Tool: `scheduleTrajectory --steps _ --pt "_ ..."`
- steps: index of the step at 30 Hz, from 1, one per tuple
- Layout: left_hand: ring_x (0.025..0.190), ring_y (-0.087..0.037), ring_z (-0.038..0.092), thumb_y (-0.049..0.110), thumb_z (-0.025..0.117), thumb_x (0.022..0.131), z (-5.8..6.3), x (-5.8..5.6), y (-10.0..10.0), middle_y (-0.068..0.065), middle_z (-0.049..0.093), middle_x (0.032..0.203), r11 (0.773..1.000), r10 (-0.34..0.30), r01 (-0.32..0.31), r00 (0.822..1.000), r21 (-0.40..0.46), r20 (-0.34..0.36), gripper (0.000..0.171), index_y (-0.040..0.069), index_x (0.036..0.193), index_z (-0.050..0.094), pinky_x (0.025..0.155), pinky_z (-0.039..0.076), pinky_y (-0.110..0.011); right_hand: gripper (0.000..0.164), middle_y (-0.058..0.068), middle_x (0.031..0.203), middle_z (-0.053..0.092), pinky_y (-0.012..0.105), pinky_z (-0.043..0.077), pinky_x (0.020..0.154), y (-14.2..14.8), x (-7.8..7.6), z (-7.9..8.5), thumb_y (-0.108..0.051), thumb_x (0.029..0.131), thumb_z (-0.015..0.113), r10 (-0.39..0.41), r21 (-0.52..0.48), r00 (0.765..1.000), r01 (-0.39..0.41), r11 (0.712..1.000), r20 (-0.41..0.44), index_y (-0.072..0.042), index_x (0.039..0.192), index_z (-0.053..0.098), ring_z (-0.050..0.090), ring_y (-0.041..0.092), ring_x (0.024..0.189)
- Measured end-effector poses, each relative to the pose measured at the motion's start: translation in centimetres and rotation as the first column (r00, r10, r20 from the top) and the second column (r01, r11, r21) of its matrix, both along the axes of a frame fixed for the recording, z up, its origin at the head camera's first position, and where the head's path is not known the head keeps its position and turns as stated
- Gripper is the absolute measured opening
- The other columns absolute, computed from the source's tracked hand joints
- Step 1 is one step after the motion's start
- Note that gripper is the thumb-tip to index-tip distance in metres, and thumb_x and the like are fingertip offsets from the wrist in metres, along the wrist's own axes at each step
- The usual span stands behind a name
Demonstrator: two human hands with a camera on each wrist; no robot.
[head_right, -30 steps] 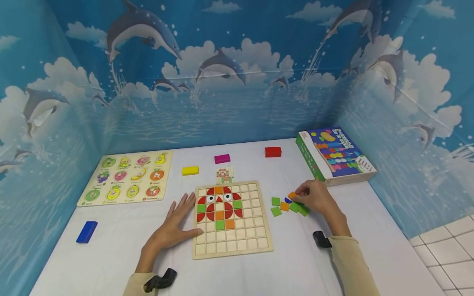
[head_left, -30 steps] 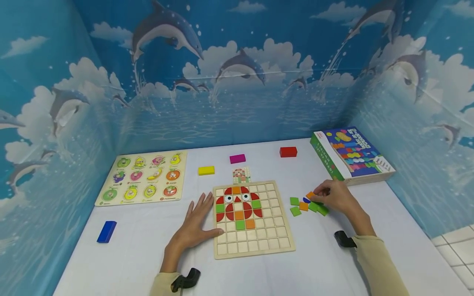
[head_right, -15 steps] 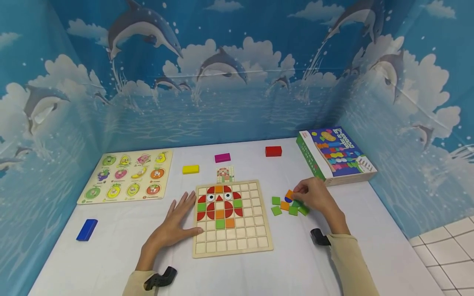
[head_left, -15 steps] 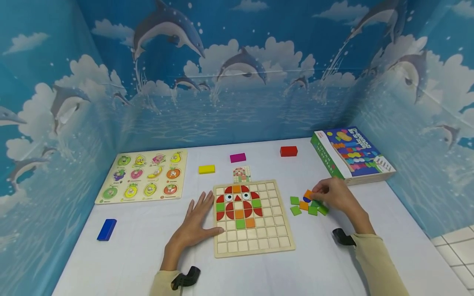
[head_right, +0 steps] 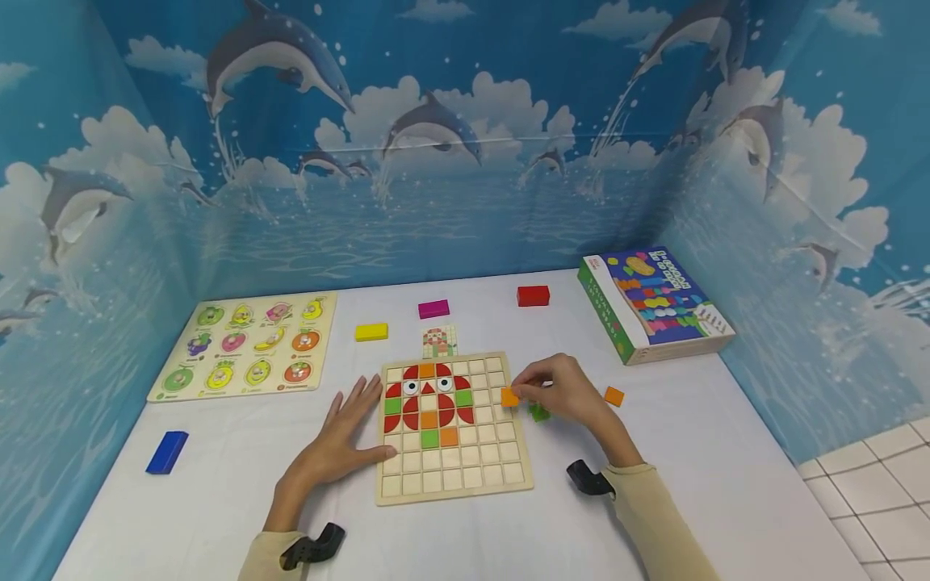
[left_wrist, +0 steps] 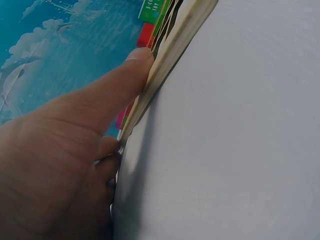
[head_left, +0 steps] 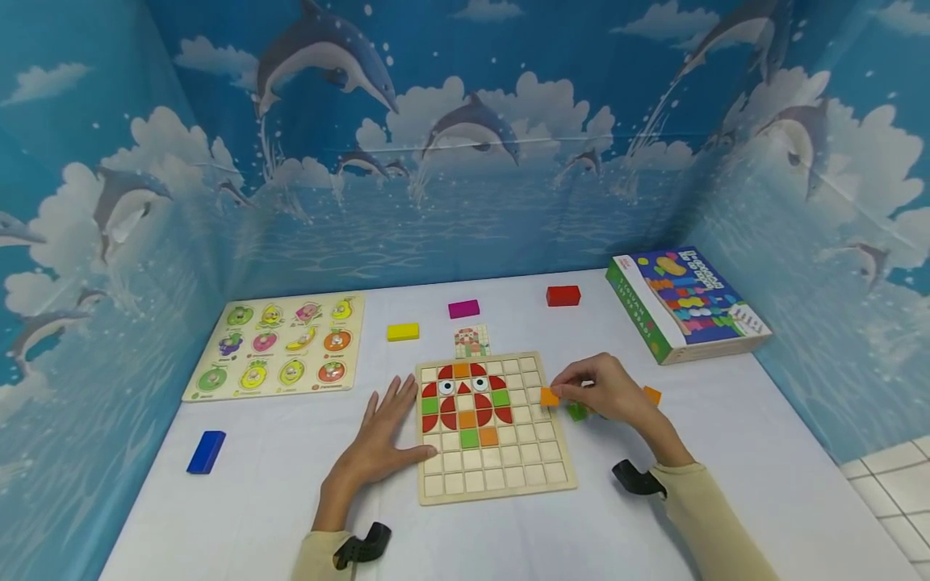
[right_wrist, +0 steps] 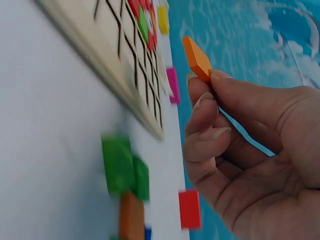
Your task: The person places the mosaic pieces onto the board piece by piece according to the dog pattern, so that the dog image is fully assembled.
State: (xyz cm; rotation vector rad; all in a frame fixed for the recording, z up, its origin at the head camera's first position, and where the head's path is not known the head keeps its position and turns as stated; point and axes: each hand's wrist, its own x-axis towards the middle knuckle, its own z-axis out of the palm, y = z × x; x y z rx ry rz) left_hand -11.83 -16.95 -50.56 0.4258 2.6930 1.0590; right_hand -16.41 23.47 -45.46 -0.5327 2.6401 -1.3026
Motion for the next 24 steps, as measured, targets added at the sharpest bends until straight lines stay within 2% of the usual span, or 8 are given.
scheduleTrajectory --steps 6,10,18,24 --pt "0.169 -0.020 -0.002 0.049 0.089 0.086 0.0 0.0 0.0 0.003 0.013 0.181 1.000 -0.006 0.006 1.000 0.010 0.004 0.114 0.018 0.174 0.023 0.136 -0.008 -0.051 0.004 0.000 0.091 0.080 0.020 0.059 0.068 -3.6 0.6 -0.9 -0.008 0.094 0.084 0.118 -0.025 0.993 -0.117 0.993 0.008 -0.006 0.096 0.085 0.064 0.013 0.077" --pt "0.169 -0.020 -0.002 0.049 0.089 0.086 0.1 0.0 -0.1 0.003 0.014 0.181 1.000 0.001 -0.001 1.000 0.010 0.003 0.114 0.017 0.173 0.023 0.136 -0.008 -0.051 0.004 -0.003 0.088 0.080 0.020 0.057 0.070 -5.2 0.8 -1.6 -0.010 0.092 0.087 0.158 -0.022 0.987 -0.157 0.987 0.028 -0.007 0.093 0.086 0.064 0.011 0.079" --pt "0.169 -0.021 -0.001 0.047 0.090 0.086 0.1 0.1 -0.1 0.002 0.014 0.181 1.000 -0.002 0.002 1.000 0.011 -0.003 0.114 0.017 0.173 0.024 0.136 -0.008 -0.051 0.006 -0.008 0.080 0.077 0.021 0.055 0.063 -6.3 1.2 -2.1 -0.007 0.090 0.087 0.207 -0.028 0.977 -0.206 0.978 0.039 -0.011 0.086 0.085 0.061 0.009 0.070" --pt "0.169 -0.021 -0.001 0.048 0.090 0.086 0.1 0.0 -0.1 0.002 0.014 0.181 1.000 -0.005 0.005 1.000 0.009 -0.002 0.114 0.017 0.173 0.024 0.136 -0.008 -0.051 0.008 -0.006 0.079 0.077 0.021 0.055 0.062 -6.5 1.3 -2.1 -0.004 0.090 0.087 0.237 -0.021 0.972 -0.236 0.971 0.014 -0.009 0.084 0.085 0.060 0.006 0.069"
